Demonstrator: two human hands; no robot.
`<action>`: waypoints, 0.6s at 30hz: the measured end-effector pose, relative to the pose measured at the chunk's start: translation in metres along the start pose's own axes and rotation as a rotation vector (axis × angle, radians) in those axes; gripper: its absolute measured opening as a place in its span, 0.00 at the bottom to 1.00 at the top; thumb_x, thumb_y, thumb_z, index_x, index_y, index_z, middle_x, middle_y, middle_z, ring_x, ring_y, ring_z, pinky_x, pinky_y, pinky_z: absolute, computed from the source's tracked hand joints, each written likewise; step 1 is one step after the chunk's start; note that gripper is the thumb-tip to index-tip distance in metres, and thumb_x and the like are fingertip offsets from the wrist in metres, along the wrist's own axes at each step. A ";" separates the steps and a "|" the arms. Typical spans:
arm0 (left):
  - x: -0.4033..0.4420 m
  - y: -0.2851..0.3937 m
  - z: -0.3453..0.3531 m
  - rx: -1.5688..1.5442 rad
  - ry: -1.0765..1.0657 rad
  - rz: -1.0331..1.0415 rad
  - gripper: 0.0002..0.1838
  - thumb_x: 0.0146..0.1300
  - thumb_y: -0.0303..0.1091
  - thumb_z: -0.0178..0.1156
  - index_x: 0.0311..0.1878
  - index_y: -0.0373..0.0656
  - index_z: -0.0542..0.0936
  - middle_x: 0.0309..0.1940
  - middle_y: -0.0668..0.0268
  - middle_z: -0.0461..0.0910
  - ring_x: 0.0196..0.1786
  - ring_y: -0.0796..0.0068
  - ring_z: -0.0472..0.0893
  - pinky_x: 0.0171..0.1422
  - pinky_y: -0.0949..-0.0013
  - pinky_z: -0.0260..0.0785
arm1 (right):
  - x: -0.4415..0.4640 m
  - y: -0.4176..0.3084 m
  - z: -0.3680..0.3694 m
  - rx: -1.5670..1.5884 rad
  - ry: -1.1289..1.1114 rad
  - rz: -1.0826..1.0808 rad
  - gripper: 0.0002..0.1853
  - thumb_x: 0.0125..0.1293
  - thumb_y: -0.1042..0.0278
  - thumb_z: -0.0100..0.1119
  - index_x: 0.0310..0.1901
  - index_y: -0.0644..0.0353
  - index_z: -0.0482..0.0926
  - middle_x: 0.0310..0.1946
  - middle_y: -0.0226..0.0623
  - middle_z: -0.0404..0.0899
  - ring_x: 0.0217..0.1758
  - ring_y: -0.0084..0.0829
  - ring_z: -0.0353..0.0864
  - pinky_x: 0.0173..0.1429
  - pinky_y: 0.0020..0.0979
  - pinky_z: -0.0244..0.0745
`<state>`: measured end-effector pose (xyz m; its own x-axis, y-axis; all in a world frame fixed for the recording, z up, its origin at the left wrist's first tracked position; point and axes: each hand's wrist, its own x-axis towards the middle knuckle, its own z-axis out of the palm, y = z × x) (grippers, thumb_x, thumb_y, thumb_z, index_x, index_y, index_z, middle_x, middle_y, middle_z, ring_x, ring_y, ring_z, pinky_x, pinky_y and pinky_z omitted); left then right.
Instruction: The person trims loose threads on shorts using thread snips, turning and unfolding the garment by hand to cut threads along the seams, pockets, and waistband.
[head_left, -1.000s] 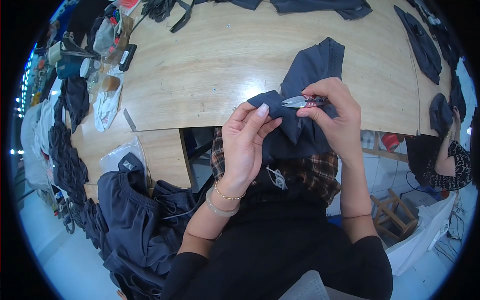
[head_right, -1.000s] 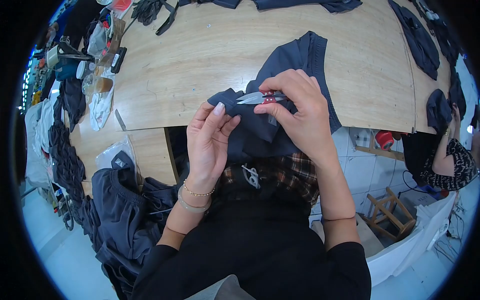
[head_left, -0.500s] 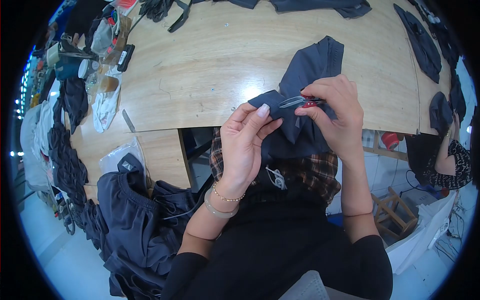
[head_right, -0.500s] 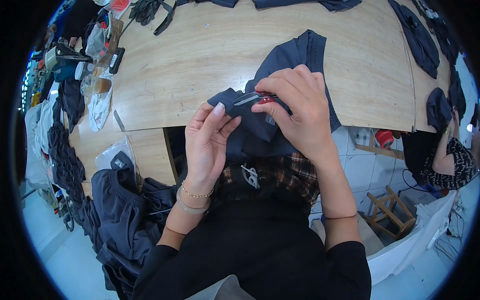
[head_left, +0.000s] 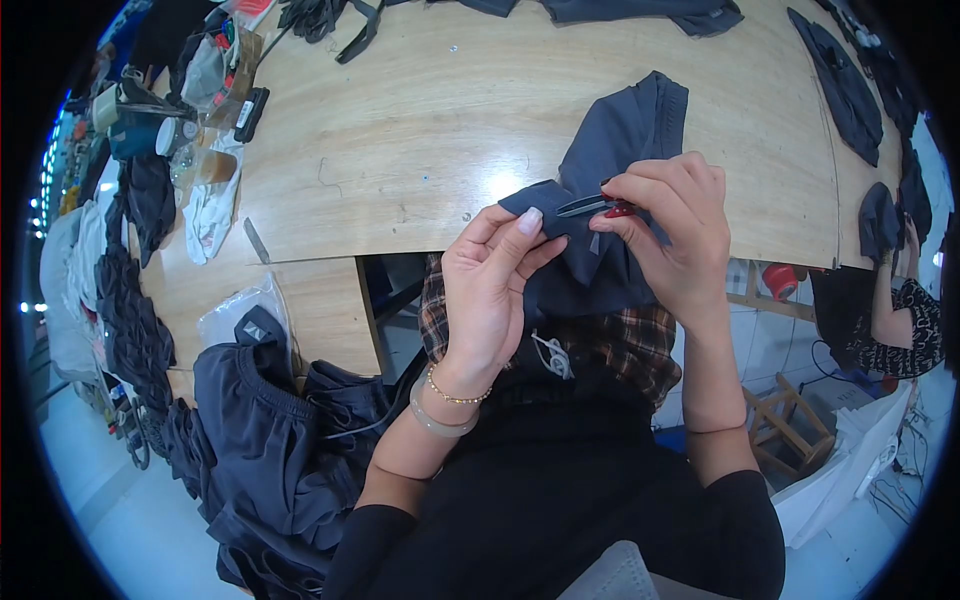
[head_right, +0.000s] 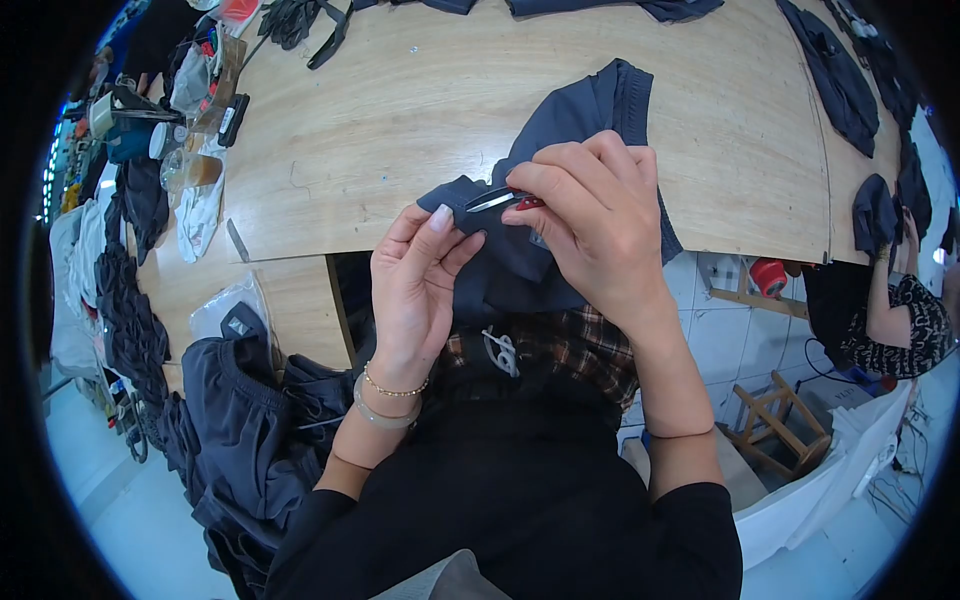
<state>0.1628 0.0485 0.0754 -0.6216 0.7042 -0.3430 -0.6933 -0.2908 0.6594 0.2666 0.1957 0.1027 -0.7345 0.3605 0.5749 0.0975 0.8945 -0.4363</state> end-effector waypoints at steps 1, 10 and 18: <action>0.000 0.000 0.000 0.002 0.000 0.000 0.04 0.69 0.25 0.60 0.44 0.36 0.80 0.38 0.63 0.84 0.41 0.77 0.84 0.52 0.69 0.81 | 0.000 0.000 0.001 0.009 -0.003 0.005 0.16 0.44 0.65 0.74 0.37 0.53 0.83 0.34 0.25 0.80 0.37 0.28 0.74 0.45 0.29 0.59; 0.000 -0.001 0.004 0.022 -0.006 0.025 0.09 0.68 0.22 0.60 0.50 0.35 0.78 0.43 0.63 0.83 0.47 0.77 0.83 0.57 0.70 0.78 | -0.001 -0.005 0.009 0.574 0.058 0.386 0.17 0.50 0.76 0.73 0.43 0.60 0.81 0.34 0.32 0.76 0.37 0.24 0.76 0.39 0.24 0.72; 0.003 -0.007 0.002 0.125 -0.042 0.079 0.12 0.65 0.19 0.62 0.51 0.35 0.78 0.43 0.64 0.83 0.47 0.78 0.82 0.56 0.72 0.77 | -0.004 -0.010 0.037 0.453 -0.027 0.211 0.09 0.56 0.81 0.66 0.40 0.62 0.81 0.28 0.33 0.74 0.27 0.24 0.74 0.30 0.24 0.67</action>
<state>0.1665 0.0540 0.0713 -0.6549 0.7094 -0.2606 -0.5908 -0.2655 0.7619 0.2441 0.1753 0.0795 -0.7481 0.5090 0.4258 -0.0509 0.5957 -0.8016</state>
